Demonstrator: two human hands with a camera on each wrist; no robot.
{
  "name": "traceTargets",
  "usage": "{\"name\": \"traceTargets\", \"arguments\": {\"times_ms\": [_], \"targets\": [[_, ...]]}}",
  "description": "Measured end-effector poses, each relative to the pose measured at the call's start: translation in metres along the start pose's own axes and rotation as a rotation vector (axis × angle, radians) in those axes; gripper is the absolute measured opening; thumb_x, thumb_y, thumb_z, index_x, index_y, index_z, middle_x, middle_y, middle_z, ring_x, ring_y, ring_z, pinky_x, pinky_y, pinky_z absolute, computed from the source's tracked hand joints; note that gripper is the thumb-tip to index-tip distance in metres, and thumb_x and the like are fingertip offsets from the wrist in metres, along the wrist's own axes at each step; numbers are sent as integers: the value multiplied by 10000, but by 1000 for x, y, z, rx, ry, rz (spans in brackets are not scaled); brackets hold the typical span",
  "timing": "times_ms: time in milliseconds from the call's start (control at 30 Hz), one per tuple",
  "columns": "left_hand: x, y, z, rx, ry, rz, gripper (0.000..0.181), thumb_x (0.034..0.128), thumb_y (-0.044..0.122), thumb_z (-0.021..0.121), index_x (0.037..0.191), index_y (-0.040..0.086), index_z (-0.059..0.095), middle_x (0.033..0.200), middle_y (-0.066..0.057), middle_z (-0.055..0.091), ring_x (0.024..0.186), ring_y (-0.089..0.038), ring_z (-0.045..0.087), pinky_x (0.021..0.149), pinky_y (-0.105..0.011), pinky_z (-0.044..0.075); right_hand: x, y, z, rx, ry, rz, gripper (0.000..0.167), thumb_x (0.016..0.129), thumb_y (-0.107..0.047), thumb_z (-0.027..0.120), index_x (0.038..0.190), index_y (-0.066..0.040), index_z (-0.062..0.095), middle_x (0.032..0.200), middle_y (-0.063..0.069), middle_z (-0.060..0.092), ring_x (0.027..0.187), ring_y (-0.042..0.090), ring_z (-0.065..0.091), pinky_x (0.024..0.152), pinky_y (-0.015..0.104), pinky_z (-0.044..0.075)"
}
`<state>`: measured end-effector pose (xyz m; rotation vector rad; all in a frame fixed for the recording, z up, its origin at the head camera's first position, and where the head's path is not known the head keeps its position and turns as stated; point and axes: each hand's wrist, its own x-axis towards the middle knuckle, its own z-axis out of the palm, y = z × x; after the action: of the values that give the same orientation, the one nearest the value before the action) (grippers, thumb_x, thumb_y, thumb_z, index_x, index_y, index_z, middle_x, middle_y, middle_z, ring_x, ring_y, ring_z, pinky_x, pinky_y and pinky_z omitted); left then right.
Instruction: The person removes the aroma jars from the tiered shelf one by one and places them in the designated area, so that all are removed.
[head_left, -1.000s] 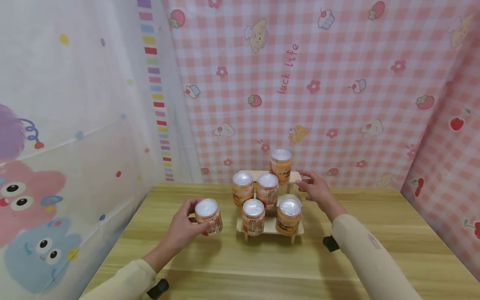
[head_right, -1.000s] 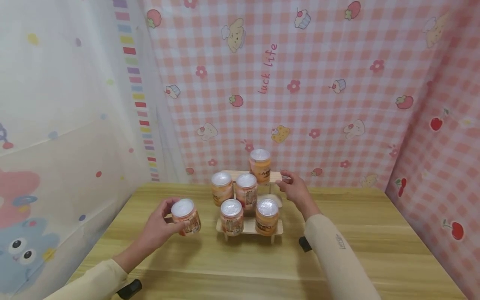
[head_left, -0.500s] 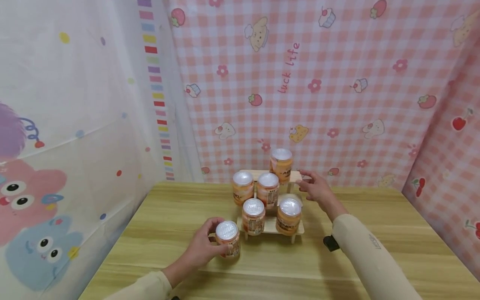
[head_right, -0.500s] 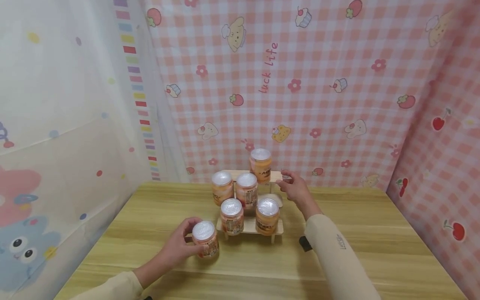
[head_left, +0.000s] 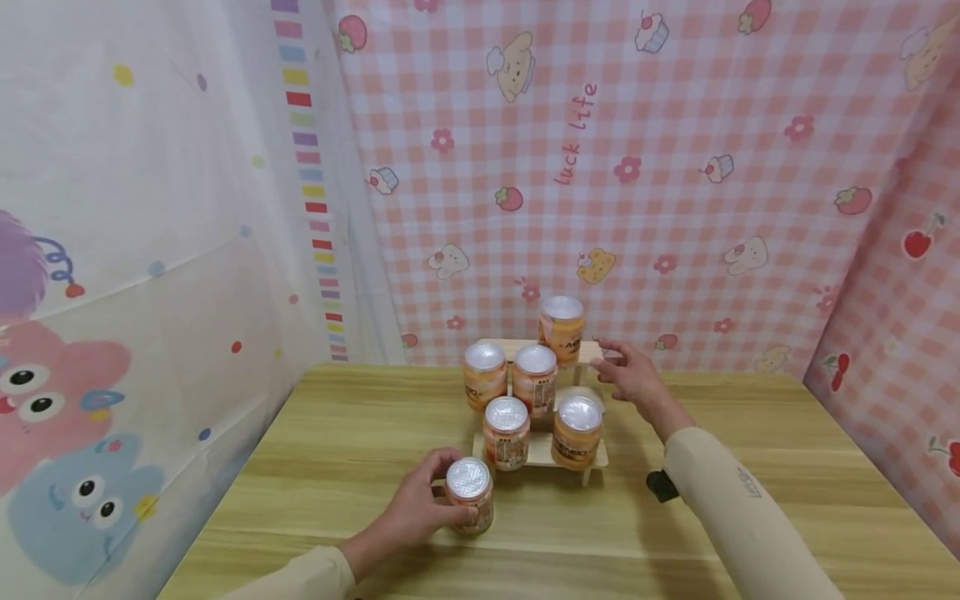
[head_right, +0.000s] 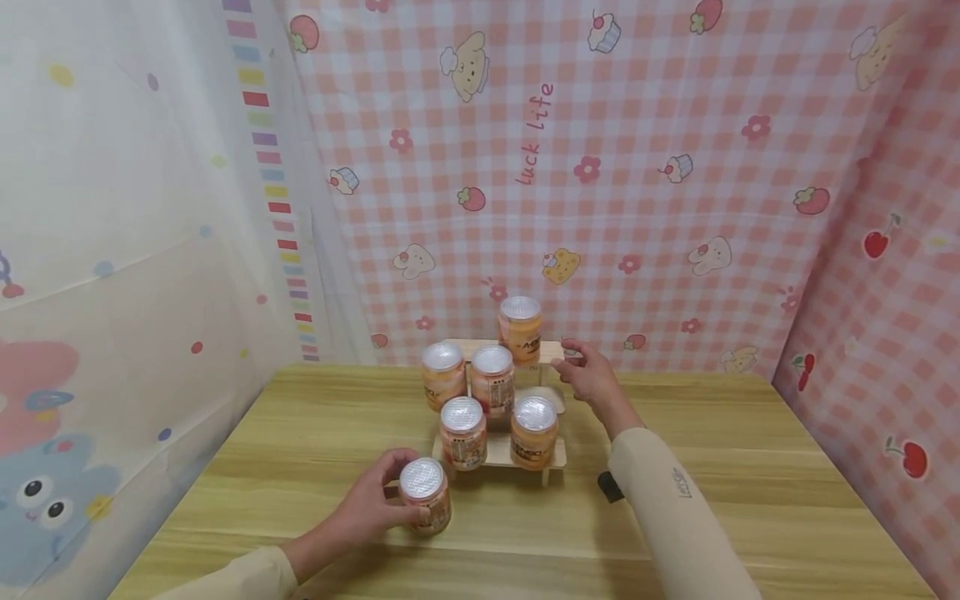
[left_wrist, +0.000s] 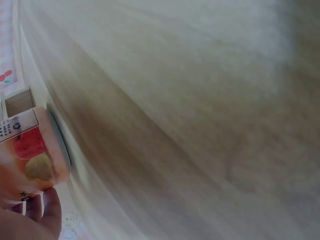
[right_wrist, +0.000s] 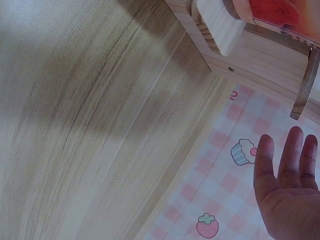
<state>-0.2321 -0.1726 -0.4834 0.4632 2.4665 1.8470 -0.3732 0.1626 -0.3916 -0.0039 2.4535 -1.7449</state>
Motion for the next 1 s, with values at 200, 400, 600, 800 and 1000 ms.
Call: {"name": "traceTargets", "arguments": {"times_ms": [200, 400, 600, 800, 1000], "targets": [[1, -2, -2, 2, -54, 9, 677, 737, 48, 861, 1302, 5, 492, 1229, -133, 590, 1130, -248, 562, 937, -365, 484, 0, 1, -1, 6, -2, 0, 559, 1044, -260, 522, 1540, -109, 313, 1443, 249, 449, 1258, 382, 502, 921, 507, 456], [4, -1, -6, 49, -63, 35, 716, 785, 152, 847, 1352, -29, 451, 1274, -149, 562, 1190, -286, 518, 990, -435, 436, 0, 3, 0, 18, -1, 12, 549, 1047, -264, 515, 1537, -116, 318, 1441, 239, 452, 1245, 370, 507, 889, 478, 464], [9, 7, -13, 73, 10, 49, 673, 830, 219, 819, 1367, 22, 465, 1303, -183, 565, 1226, -333, 509, 999, -523, 423, 1, 4, 0, 14, 3, 8, 539, 1047, -258, 514, 1533, -118, 328, 1421, 235, 469, 1221, 355, 521, 811, 412, 478], [16, 26, -18, 58, 79, 84, 598, 835, 134, 811, 1343, 47, 508, 1284, -154, 594, 1228, -311, 527, 1016, -507, 426, 2, 4, 0, 9, -3, 6, 554, 1046, -259, 518, 1544, -125, 316, 1411, 236, 473, 1234, 371, 519, 879, 476, 478], [32, 49, -20, 63, 122, 146, 572, 831, 76, 802, 1330, 37, 524, 1255, -124, 620, 1209, -296, 547, 1002, -492, 444, 2, 3, 0, 23, -9, 8, 556, 1044, -244, 518, 1546, -127, 310, 1421, 243, 464, 1253, 388, 505, 946, 536, 447]]}}
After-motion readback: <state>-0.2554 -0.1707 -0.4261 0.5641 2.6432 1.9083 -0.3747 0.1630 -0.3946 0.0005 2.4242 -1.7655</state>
